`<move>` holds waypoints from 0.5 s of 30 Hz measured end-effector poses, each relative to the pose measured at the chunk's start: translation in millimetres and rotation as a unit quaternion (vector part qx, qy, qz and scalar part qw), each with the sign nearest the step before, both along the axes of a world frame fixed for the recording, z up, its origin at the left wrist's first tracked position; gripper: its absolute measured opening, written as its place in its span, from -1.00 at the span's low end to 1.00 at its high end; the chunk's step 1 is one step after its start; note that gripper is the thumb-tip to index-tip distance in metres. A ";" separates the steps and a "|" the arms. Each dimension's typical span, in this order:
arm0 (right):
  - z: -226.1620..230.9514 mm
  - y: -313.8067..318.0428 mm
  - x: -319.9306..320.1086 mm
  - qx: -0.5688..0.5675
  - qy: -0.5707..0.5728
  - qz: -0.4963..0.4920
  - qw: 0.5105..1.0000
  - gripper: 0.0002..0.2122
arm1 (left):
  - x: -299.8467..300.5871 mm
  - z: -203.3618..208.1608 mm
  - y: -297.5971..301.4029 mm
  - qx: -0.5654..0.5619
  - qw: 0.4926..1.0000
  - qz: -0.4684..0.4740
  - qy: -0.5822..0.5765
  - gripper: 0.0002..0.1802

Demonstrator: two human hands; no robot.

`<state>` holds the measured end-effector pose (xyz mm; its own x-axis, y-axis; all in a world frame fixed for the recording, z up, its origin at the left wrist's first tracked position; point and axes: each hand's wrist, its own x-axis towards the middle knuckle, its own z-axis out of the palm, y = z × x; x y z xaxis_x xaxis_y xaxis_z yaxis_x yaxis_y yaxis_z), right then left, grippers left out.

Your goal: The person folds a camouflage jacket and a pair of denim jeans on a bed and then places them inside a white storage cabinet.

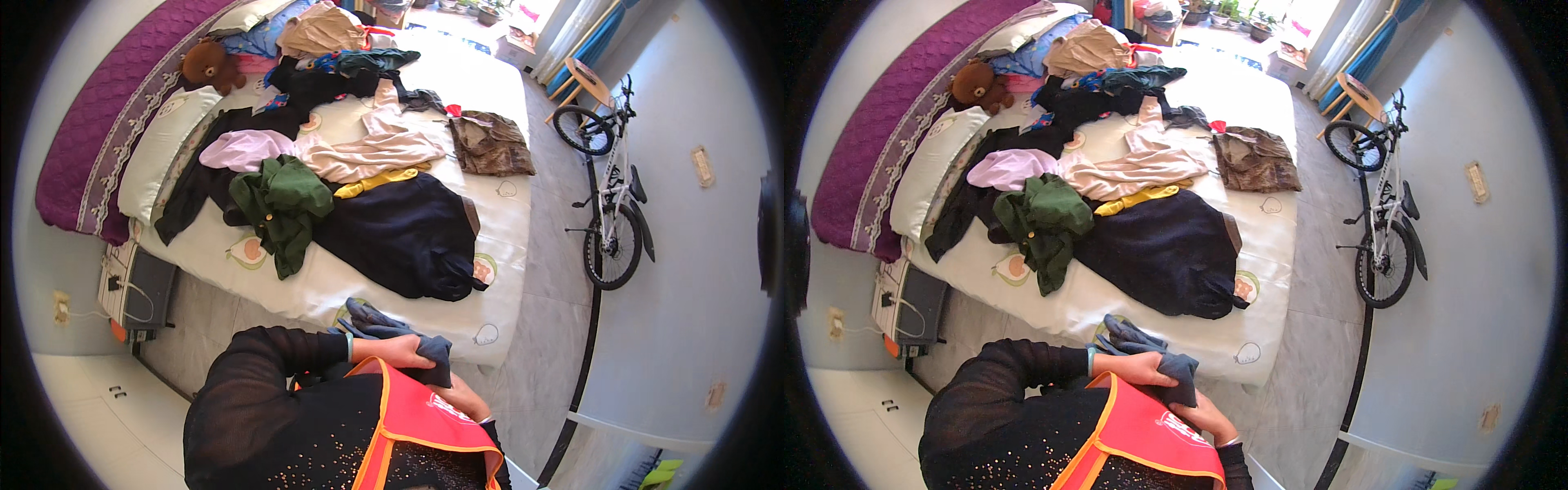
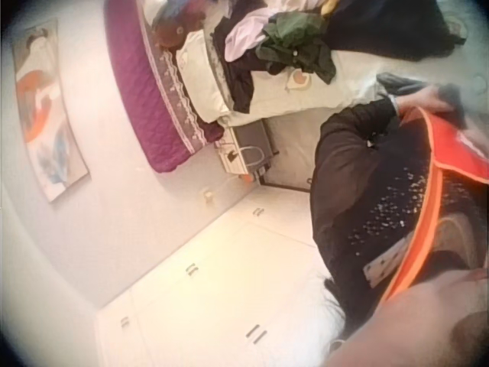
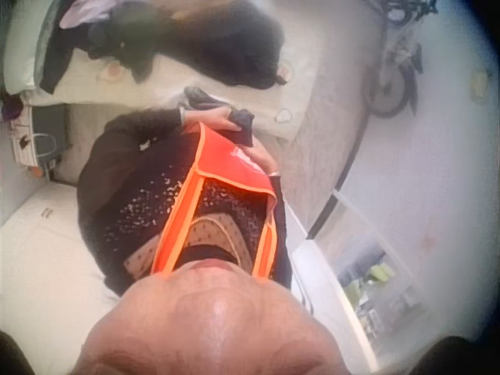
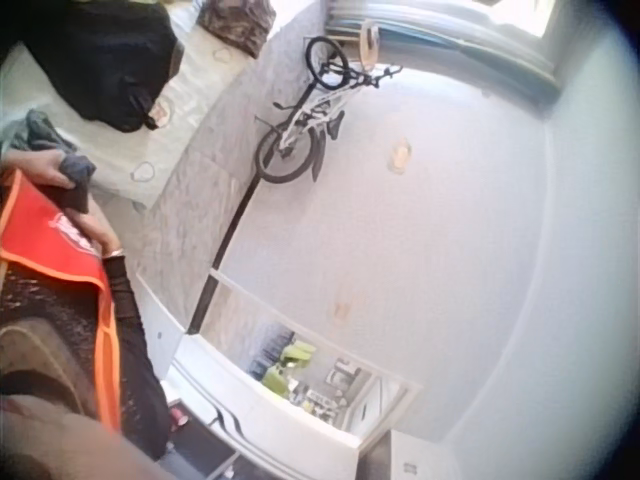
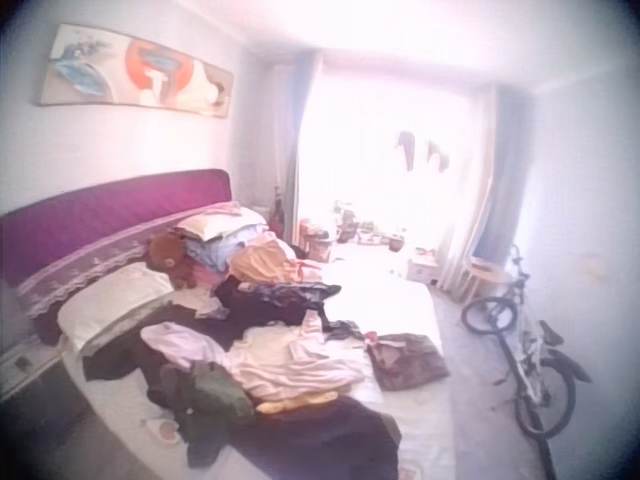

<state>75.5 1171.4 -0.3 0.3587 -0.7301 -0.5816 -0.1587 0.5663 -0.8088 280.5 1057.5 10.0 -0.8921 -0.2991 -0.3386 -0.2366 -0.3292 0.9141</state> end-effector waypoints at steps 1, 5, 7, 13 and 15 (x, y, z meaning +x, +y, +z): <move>-3.4 -0.1 -4.1 -0.004 0.030 0.006 1.000 -0.60 | 0.9 -5.9 3.6 -0.038 0.999 -0.008 -0.009 -0.69; -26.1 8.6 -5.6 0.035 0.047 0.003 0.998 -0.69 | 15.7 -28.5 11.6 -0.062 0.997 -0.012 -0.053 -0.68; -35.8 6.6 -5.7 0.085 0.030 -0.015 0.996 -0.69 | 20.7 -42.7 12.8 -0.110 0.992 -0.021 -0.065 -0.60; -56.9 -71.3 -17.9 0.076 0.145 0.205 0.965 -0.73 | 22.2 -53.7 -37.4 -0.248 0.946 -0.159 -0.137 -0.53; -47.8 -135.8 -3.6 -0.048 0.285 0.379 0.879 -0.75 | 35.3 -49.3 -82.4 -0.306 0.926 -0.160 -0.153 -0.62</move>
<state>71.9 1035.6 -48.1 0.4328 -0.4625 -0.7738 -0.8565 0.0567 -0.5130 315.8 975.1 -39.2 -0.8585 -0.2559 -0.4444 -0.5113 0.3607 0.7801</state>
